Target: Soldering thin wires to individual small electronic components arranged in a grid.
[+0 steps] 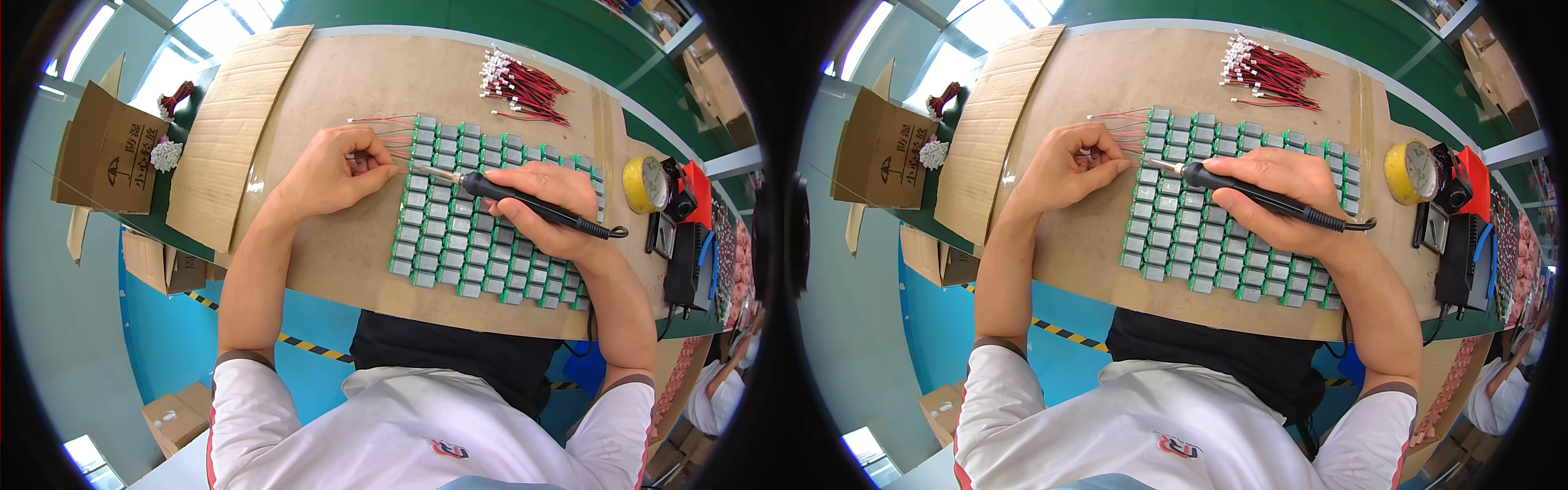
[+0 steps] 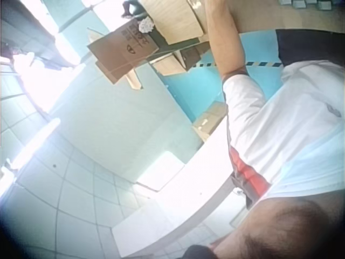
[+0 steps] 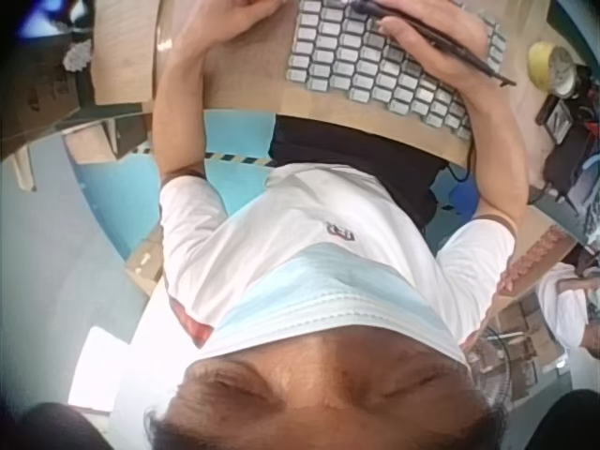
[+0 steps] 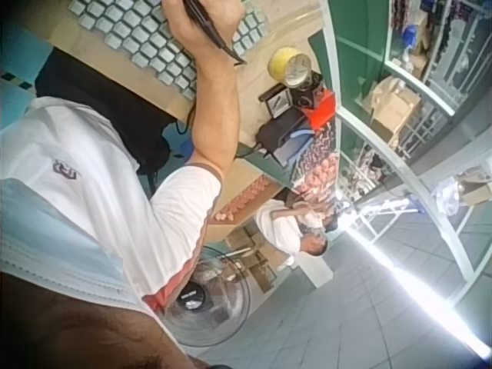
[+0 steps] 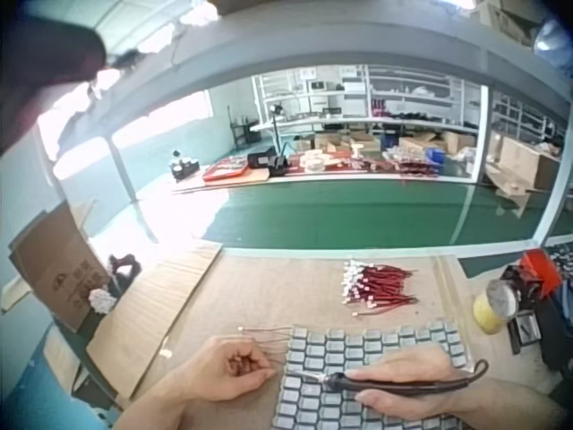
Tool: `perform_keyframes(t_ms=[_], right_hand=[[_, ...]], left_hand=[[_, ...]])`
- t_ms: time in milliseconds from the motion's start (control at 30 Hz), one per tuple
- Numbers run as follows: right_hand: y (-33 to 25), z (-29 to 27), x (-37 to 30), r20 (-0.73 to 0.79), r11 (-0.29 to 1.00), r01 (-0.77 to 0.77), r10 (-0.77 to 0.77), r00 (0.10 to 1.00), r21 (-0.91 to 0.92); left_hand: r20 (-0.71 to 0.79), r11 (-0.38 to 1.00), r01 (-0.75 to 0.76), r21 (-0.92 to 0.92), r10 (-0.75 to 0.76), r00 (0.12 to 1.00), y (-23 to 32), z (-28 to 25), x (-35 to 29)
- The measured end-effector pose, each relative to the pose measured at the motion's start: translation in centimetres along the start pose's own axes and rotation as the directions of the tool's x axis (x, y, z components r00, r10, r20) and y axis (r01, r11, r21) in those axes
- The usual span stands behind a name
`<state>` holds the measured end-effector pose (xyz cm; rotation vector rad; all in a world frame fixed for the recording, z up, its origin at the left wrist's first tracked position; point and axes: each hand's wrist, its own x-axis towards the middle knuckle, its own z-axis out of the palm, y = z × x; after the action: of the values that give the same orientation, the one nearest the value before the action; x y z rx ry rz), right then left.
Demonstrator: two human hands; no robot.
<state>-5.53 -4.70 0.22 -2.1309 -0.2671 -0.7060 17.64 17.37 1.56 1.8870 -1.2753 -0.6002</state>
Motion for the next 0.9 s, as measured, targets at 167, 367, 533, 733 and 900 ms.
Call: perform_keyframes(t_ms=[167,367,533,733,900], right_hand=[[0.0,0.1,-0.2,-0.009,1.000,0.002,-0.002,1.000,0.000],[-0.1,0.3,-0.3,-0.011,1.000,0.004,-0.004,1.000,-0.016],[0.0,0.1,-0.1,-0.013,1.000,-0.008,0.008,1.000,-0.019],[0.0,-1.1,0.2,-0.026,1.000,-0.011,0.010,1.000,-0.013],[-1.2,-1.3,0.1,-0.022,0.994,-0.078,0.077,0.997,-0.077]], left_hand=[[-0.002,1.000,-0.009,-0.012,0.009,1.000,-0.2,0.2,-0.1],[0.005,1.000,-0.009,-0.012,0.009,1.000,-0.1,0.1,-0.3],[0.008,1.000,0.011,-0.007,-0.011,1.000,-0.1,0.0,-0.1],[0.010,1.000,-0.009,-0.013,0.009,1.000,-0.1,0.0,0.6],[0.035,0.999,-0.003,0.052,0.001,0.999,-0.9,-0.5,-0.9]])
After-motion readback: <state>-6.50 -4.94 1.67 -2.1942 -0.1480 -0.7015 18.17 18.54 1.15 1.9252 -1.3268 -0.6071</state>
